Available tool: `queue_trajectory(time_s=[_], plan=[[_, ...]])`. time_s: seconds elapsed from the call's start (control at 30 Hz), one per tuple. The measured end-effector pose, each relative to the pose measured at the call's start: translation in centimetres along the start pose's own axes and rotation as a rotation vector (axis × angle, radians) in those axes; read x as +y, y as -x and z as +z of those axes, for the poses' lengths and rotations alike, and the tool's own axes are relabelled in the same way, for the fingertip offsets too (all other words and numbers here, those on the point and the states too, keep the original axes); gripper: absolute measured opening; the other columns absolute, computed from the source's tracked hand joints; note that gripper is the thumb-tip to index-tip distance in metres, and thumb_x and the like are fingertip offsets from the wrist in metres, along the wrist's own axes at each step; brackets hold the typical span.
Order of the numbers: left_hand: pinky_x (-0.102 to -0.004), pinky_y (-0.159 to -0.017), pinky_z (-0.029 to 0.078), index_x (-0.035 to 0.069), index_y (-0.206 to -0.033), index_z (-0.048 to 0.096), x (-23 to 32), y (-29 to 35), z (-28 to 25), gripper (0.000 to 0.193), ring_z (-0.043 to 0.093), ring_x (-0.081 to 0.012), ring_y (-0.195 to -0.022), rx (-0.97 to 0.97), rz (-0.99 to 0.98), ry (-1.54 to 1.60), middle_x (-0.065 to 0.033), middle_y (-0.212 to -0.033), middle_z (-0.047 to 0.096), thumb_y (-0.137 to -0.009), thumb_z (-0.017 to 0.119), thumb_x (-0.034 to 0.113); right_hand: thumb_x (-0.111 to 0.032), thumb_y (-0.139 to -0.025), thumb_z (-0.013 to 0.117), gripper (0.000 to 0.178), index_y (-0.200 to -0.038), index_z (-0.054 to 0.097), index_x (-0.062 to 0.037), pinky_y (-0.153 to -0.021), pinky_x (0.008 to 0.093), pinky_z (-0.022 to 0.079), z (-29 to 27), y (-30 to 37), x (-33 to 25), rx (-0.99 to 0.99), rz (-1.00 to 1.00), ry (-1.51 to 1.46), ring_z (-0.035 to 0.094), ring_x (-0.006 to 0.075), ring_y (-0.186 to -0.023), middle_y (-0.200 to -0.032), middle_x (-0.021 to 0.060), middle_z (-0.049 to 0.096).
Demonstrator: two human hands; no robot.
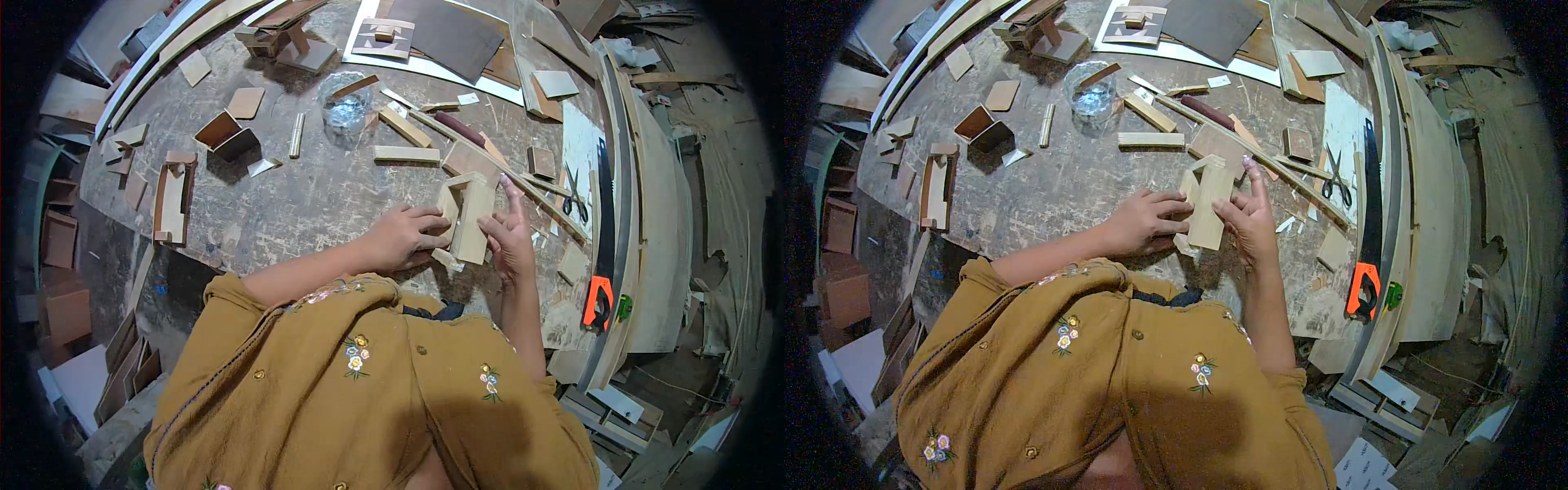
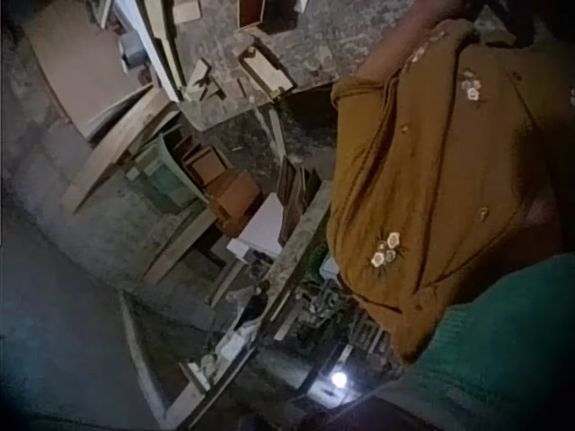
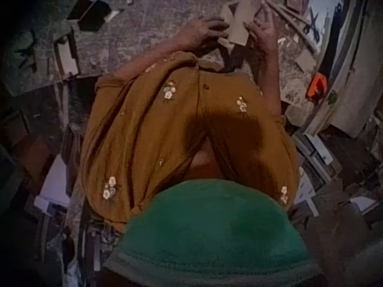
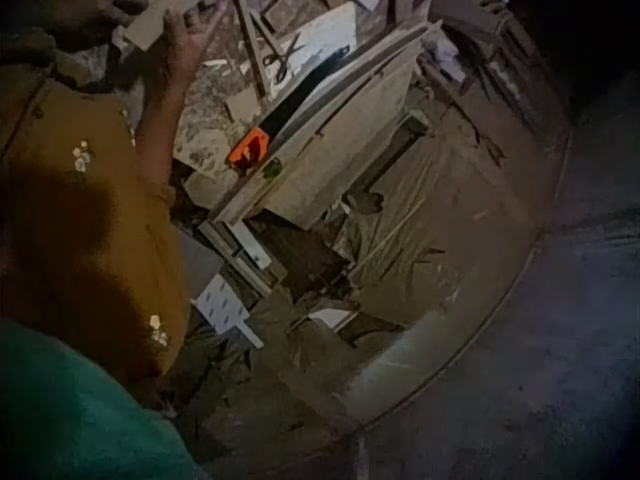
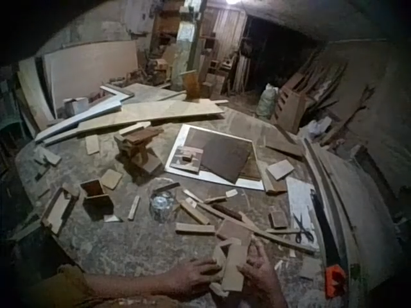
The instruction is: The recorder is assembling small wooden boxes by applying glue to wooden components and joining them together.
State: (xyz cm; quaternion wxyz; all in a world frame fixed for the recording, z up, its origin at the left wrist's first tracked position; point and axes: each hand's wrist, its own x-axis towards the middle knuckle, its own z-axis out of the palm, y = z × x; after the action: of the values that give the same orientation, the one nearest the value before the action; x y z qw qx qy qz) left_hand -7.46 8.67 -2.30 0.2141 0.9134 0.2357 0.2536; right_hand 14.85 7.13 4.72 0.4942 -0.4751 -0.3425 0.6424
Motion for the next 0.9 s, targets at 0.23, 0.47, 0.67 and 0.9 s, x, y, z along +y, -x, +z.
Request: queue_trajectory(time_s=[0.23,0.47,0.67,0.9], plan=[[-0.043,-0.089,0.045,0.019,-0.115,0.066,-0.3,0.0,0.2,0.045,0.049,-0.0249,-0.126,-0.013,0.003,0.004,-0.0046,-0.128,0.057,-0.071,0.076,0.024,0.004,-0.081,0.069,0.094,-0.152,0.009,-0.0086,-0.076,0.0327,0.058,0.5,-0.3,-0.1,0.037,0.031,0.044,0.068,0.0197,-0.091,-0.109,0.0187,0.066],[-0.0425,-0.087,0.046,0.016,-0.109,0.068,-0.3,0.0,0.2,0.042,0.05,-0.0247,-0.125,0.007,0.005,0.003,-0.0043,-0.128,0.058,-0.068,0.077,0.023,0.005,-0.08,0.07,0.094,-0.152,0.012,-0.0105,-0.076,0.0331,0.058,0.4,-0.9,0.9,0.06,0.011,0.034,0.067,0.0185,-0.091,-0.105,0.0155,0.067],[-0.0431,-0.087,0.046,0.016,-0.111,0.068,-0.4,0.0,0.2,0.045,0.05,-0.0245,-0.124,0.01,0.013,0.012,-0.0041,-0.126,0.058,-0.068,0.077,0.023,0.004,-0.08,0.071,0.094,-0.152,0.012,-0.0081,-0.073,0.0322,0.057,0.6,-0.9,1.0,0.073,0.022,0.048,0.067,0.0183,-0.089,-0.104,0.0157,0.066],[-0.0433,-0.089,0.045,0.015,-0.111,0.067,0.0,0.0,-0.1,0.044,0.05,-0.0245,-0.124,0.006,-0.007,0.029,-0.0043,-0.125,0.058,-0.068,0.077,0.022,0.002,-0.08,0.071,0.093,-0.152,0.013,-0.007,-0.071,0.0312,0.057,0.3,-0.8,1.1,0.074,0.047,0.097,0.067,0.0174,-0.085,-0.101,0.0154,0.067]])
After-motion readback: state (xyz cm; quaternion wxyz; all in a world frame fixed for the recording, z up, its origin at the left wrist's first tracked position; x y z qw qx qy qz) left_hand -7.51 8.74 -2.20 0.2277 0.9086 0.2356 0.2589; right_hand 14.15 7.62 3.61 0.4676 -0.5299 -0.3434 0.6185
